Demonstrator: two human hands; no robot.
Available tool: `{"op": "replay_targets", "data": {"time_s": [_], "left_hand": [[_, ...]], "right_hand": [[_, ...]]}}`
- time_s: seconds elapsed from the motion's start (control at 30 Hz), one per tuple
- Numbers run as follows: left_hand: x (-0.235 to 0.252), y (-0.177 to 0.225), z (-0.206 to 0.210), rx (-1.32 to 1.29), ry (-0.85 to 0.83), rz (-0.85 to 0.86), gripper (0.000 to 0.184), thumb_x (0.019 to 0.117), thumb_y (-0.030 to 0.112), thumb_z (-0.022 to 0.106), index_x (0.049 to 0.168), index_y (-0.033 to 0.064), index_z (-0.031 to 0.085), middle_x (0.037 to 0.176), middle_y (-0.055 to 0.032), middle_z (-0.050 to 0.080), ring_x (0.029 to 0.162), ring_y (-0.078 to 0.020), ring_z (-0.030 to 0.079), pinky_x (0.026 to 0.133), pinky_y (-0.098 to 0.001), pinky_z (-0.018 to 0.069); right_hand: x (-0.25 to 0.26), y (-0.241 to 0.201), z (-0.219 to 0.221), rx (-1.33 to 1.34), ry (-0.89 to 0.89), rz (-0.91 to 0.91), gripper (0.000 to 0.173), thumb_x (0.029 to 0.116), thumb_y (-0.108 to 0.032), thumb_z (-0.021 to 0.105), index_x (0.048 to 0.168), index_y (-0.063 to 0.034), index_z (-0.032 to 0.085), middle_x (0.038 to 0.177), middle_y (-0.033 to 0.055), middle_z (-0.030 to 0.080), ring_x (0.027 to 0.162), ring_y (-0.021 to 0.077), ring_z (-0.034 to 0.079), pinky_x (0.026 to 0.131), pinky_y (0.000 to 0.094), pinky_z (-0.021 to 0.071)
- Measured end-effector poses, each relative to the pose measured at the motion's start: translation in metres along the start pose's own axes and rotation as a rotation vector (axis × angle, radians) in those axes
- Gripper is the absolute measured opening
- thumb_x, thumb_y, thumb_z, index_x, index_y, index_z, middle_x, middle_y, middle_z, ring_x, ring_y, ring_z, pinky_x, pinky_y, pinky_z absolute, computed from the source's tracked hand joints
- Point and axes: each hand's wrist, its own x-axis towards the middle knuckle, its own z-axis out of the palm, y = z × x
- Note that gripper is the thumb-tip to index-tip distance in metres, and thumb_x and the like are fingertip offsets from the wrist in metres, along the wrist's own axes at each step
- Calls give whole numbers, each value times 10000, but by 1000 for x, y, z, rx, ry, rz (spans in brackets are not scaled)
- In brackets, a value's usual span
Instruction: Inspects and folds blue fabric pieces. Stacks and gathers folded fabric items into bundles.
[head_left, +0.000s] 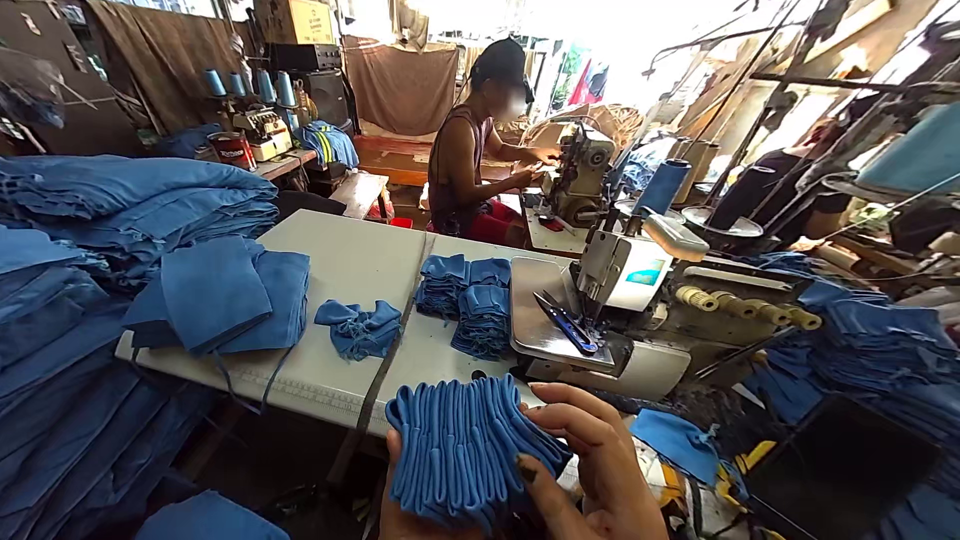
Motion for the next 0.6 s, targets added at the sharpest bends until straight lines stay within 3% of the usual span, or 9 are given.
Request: {"op": "replay_targets", "data": {"time_s": [0.1,0.3,0.37,0.43,0.47,0.6], "left_hand": [[0,0,-1,-33,49,1,700,836,724,620,1157,118,763,1155,-125,742,1106,-273,705,951,-485,567],[1,-3,1,-115,71,-16,748,884,750,520,1145,92,764,1146,-139,744,1100,-282,711,957,-489,567],[3,-3,9,-99,94,10,732,881,742,536,1143,98,761,1139,-134,745,1092,-279,712,953,-486,569],[5,-3,13,-92,79,40,705,894,722,536,1144,101,754,1141,-126,743,1104,-268,705,969,-475,561],[5,-3,13,-98,63,38,700,899,715,536,1149,98,750,1147,-127,740,1113,-263,701,977,-470,556],[3,-4,7,-136,127,11,733,878,745,533,1105,86,761,1096,-138,749,1049,-268,723,908,-464,588]], "right_hand": [[1,1,0,26,25,0,213,974,-109,679,1183,-126,641,1293,94,598,1186,147,623,957,287,583],[0,-1,-1,-43,-35,-49,167,1015,-82,596,1071,-184,716,1278,99,603,1195,133,608,1005,274,545],[0,-2,-1,-75,-88,-37,135,1023,-221,628,1130,-186,702,1305,107,587,1239,138,578,1039,289,520],[-1,-3,-1,-124,-129,-2,304,963,-389,708,1198,-199,679,1350,117,567,1287,158,534,1072,328,479],[-2,-3,1,-143,-130,12,342,936,-405,740,1207,-207,675,1360,119,562,1296,168,525,1074,344,471],[-1,-1,3,-141,-99,7,222,957,-236,724,1170,-187,686,1330,120,585,1286,166,539,1075,333,478]]}}
